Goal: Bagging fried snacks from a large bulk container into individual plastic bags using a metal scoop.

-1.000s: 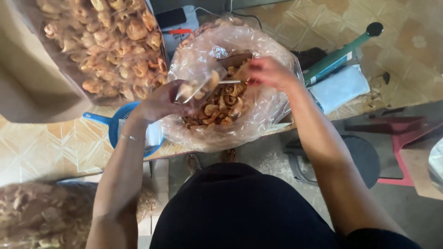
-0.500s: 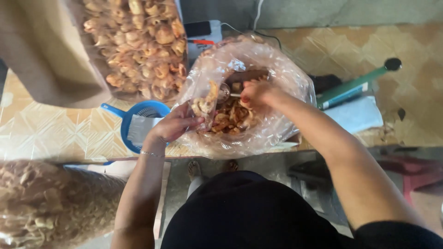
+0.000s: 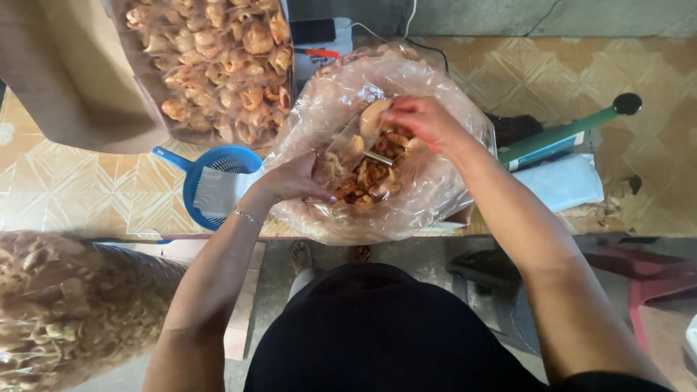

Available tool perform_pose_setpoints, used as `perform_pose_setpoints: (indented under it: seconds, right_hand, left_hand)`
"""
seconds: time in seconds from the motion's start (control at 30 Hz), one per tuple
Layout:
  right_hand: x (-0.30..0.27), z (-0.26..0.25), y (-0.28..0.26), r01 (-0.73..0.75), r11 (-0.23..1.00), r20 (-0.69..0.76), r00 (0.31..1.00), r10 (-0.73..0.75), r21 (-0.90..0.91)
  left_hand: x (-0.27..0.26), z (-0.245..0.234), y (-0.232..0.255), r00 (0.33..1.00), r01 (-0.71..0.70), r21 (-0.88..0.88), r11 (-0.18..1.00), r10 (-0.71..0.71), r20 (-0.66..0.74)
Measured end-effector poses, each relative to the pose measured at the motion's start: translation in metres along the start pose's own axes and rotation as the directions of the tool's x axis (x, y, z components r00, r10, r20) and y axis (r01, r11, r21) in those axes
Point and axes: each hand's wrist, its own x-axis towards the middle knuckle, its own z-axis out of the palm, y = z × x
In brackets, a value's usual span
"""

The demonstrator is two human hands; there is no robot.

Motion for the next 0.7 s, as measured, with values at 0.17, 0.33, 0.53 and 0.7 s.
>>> perform_pose_setpoints:
  seconds: [0.17,0.33,0.53,0.7]
  right_hand:
    - [0.006,0.007,0.014,-0.300,0.954,0.300,0.913,0.277,0.032]
    - [0.003,0.018,-0.008,-0.161,0.927,0.424,0.853,0.303,-0.339]
    - [0.016,0.012,-0.044,0.332,0.868,0.607,0.793,-0.045,-0.369]
    - [0.014,0.017,-0.137,0.193,0.684,0.548,0.760,0.349,-0.703]
  left_hand:
    - [-0.006,0.008,0.047,0.994,0.097,0.162,0.982,-0.104,0.033]
    - [-0.012,0.022,0.079,1.000,0.023,-0.172,0.985,-0.024,-0.003]
    - [0.012,0.039,0.026,0.996,0.049,-0.682,0.729,-0.085,-0.019]
    - [0.017,0.028,0.043,0.850,-0.319,-0.770,0.553,0.526,0.025]
